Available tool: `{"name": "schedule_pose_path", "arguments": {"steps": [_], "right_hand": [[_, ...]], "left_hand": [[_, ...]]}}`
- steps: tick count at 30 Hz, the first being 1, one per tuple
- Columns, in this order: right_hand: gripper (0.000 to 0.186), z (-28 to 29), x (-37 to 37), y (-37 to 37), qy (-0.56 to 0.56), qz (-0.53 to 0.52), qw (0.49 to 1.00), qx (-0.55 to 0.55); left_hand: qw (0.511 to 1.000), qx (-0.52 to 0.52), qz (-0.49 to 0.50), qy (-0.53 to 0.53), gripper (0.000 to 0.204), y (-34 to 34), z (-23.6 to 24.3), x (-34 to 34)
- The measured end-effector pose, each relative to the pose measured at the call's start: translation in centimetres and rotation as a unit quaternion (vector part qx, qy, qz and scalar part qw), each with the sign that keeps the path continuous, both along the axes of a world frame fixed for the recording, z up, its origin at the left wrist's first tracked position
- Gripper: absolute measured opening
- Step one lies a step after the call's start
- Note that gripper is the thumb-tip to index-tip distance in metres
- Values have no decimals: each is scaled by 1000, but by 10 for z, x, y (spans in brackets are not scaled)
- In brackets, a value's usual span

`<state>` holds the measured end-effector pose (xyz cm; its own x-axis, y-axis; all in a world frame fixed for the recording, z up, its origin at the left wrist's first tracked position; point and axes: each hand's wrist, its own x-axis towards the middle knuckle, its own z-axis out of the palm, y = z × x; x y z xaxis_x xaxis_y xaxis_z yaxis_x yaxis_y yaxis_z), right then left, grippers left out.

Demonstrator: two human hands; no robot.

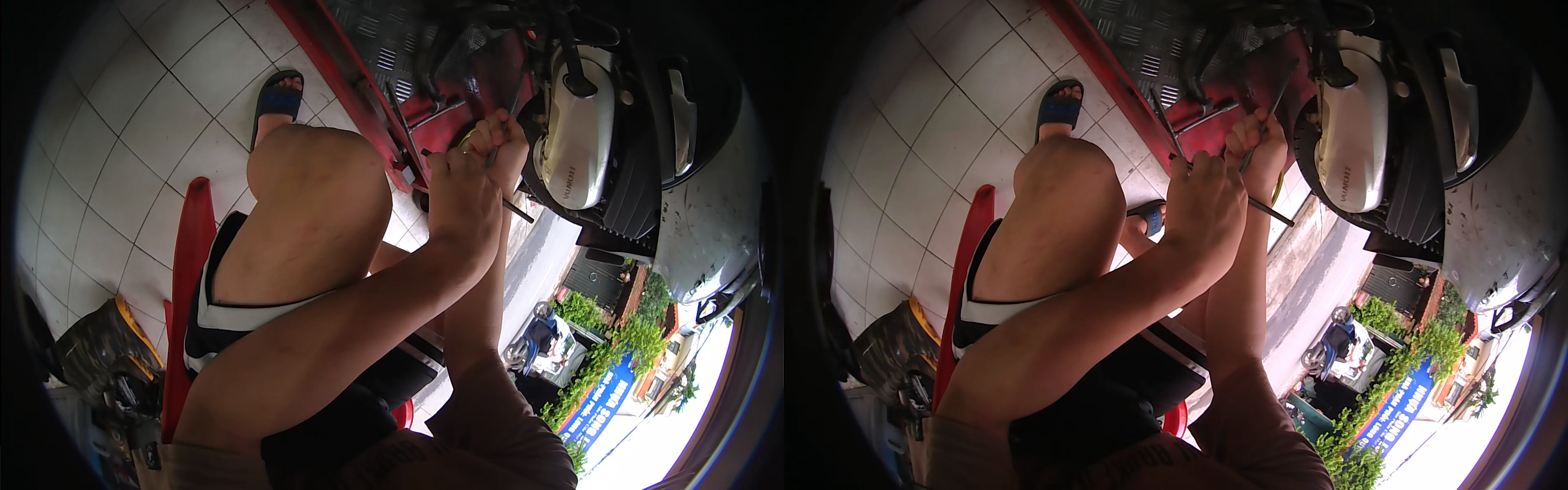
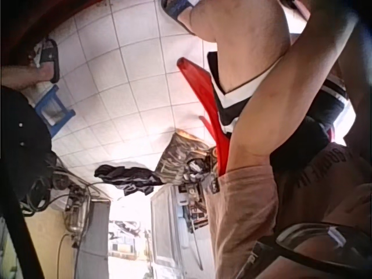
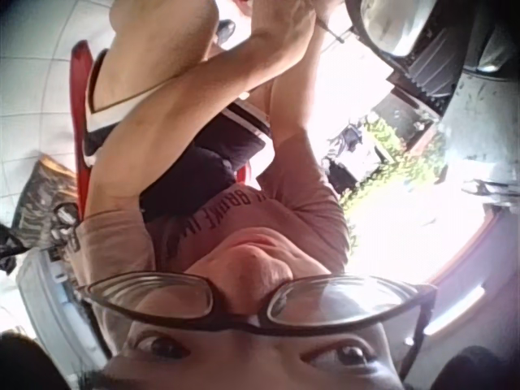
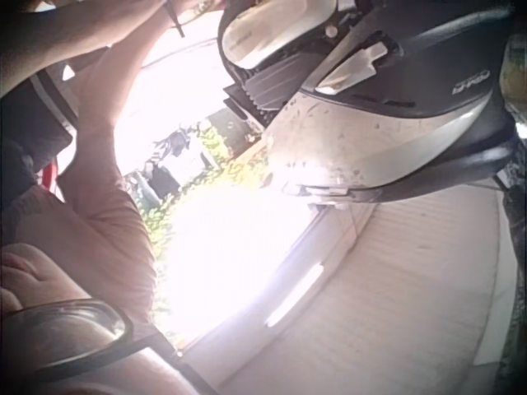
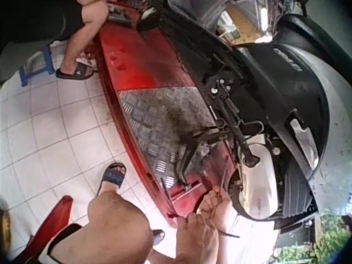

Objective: The person sits on a low stool and uses a T-handle wrench to tighten or loosen bolts on the underside of a white motorcycle. They repeatedly insert the wrench, turn it, and reposition it while working on the engine area.

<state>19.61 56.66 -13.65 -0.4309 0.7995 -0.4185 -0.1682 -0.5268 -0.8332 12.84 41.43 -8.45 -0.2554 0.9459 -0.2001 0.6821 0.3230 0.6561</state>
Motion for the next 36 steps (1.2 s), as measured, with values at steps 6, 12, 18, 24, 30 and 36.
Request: {"name": "schedule_pose_path", "arguments": {"steps": [6,12,18,24,30,36], "right_hand": [[23,0,-7,1,20,-6,1000,2],[22,-5,-4,-2,6,-29,999,-15],[21,1,-13,-17,-22,-22,999,23],[23,-4,-2,-39,-49,-76,995,29],[25,1,5,-40,-47,-67,996,32],[26,16,10,-34,-55,-78,995,36]], "left_hand": [[1000,-14,1,15,30,2,2,-8],[998,-44,-6,35,31,2,5,-10],[991,-100,-73,45,31,-3,13,-16],[976,-148,-131,89,31,-10,11,-9],[971,-173,-139,83,28,-10,20,-10],[990,-75,-90,75,24,-12,19,-4]]}}
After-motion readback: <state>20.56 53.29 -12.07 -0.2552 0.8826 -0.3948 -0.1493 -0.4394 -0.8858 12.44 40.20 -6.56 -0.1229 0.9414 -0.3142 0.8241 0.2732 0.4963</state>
